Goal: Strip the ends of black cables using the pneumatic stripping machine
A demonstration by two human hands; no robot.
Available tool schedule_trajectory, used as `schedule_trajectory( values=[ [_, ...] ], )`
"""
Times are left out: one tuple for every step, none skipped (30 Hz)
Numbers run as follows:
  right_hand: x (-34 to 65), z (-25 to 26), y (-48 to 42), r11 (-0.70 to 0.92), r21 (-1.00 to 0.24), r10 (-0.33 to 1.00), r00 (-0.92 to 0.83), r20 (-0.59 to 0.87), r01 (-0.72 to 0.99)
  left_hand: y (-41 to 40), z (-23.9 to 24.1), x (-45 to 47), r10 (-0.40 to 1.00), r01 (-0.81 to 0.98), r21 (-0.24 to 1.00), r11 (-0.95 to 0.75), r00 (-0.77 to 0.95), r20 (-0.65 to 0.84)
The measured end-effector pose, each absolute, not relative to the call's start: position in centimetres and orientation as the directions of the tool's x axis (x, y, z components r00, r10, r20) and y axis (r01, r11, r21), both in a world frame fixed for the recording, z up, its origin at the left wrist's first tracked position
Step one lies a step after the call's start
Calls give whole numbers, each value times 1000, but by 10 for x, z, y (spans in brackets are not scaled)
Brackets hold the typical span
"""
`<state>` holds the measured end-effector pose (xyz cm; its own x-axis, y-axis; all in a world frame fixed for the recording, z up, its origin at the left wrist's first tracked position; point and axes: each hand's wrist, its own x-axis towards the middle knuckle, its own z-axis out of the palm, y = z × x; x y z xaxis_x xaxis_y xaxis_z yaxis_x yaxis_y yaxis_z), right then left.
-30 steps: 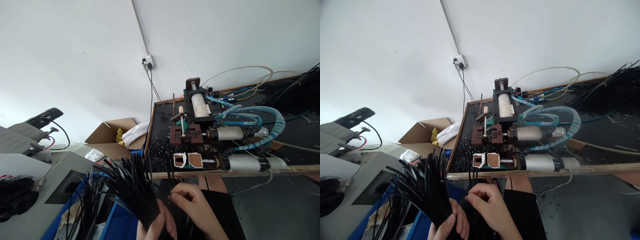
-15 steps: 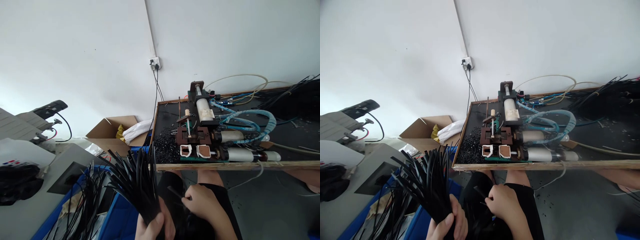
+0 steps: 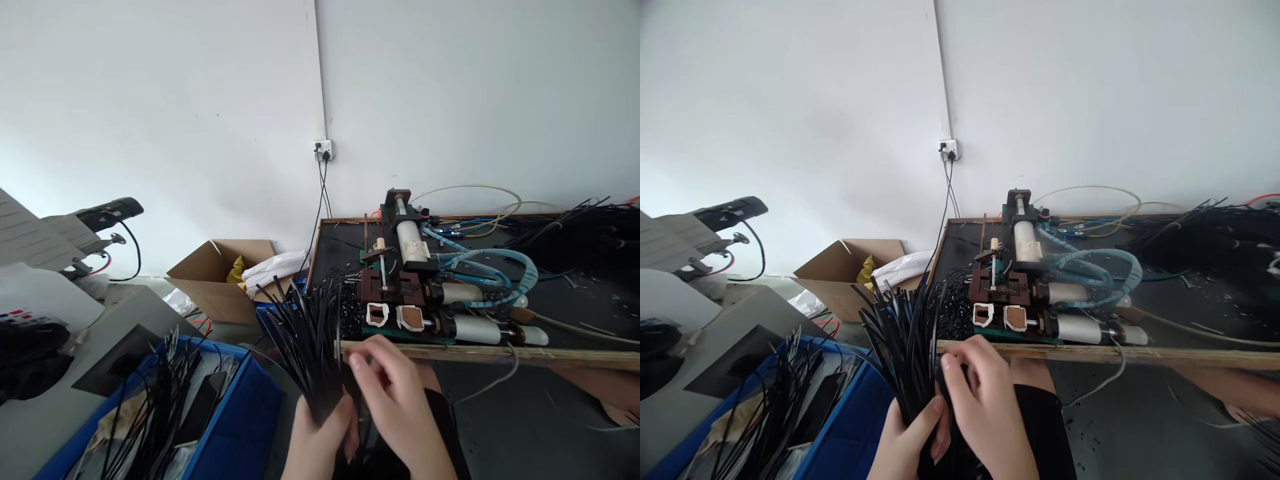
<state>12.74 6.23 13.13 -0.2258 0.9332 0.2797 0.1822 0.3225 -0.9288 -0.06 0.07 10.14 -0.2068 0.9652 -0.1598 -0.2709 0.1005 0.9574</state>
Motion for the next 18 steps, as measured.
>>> schedule_trajectory(
  values=[
    [122, 134, 63, 328, -939, 917, -274, 290, 105, 3, 101, 0, 962, -252, 960, 121, -211, -176],
    [117, 135, 66, 328, -943, 908, -296, 298, 55, 5, 102, 1, 957, -238, 961, 140, -215, -193],
    [114, 134, 68, 329, -944, 906, -290, 308, 24, 7, 102, 1, 954, -230, 961, 155, -219, -206],
    [112, 131, 71, 332, -943, 911, -262, 319, 4, 8, 102, 2, 951, -229, 960, 164, -222, -215],
    [110, 127, 73, 333, -943, 918, -227, 326, -11, 10, 102, 3, 950, -234, 958, 163, -225, -216],
    [110, 122, 74, 332, -943, 925, -189, 329, -21, 11, 101, 4, 949, -245, 957, 154, -232, -212],
    [110, 117, 74, 335, -942, 931, -149, 335, -25, 12, 101, 5, 946, -261, 954, 146, -245, -212],
    [110, 112, 74, 343, -939, 933, -103, 343, -19, 12, 100, 6, 938, -282, 949, 143, -266, -220],
    [111, 107, 74, 359, -933, 932, -57, 358, 0, 12, 99, 8, 927, -307, 941, 141, -293, -235],
    [112, 103, 73, 379, -925, 925, -15, 379, 29, 11, 98, 10, 914, -330, 933, 142, -319, -252],
    [112, 99, 72, 404, -913, 914, 17, 405, 60, 11, 98, 11, 902, -348, 927, 142, -340, -266],
    [113, 97, 72, 429, -899, 900, 37, 433, 88, 11, 97, 13, 897, -356, 923, 144, -348, -274],
    [114, 96, 72, 447, -888, 890, 43, 453, 107, 11, 97, 14, 895, -353, 924, 146, -351, -275],
    [116, 95, 73, 456, -882, 886, 37, 462, 117, 11, 97, 15, 894, -342, 928, 148, -355, -273],
    [117, 95, 75, 452, -884, 889, 16, 457, 115, 12, 98, 16, 890, -329, 932, 154, -364, -275],
    [118, 96, 76, 436, -894, 900, -18, 436, 102, 12, 99, 17, 881, -315, 935, 165, -379, -283],
    [120, 97, 78, 411, -908, 912, -61, 407, 82, 13, 100, 18, 870, -303, 937, 175, -399, -291],
    [121, 99, 80, 380, -923, 922, -104, 372, 60, 14, 102, 19, 858, -291, 940, 181, -421, -295]
  ],
)
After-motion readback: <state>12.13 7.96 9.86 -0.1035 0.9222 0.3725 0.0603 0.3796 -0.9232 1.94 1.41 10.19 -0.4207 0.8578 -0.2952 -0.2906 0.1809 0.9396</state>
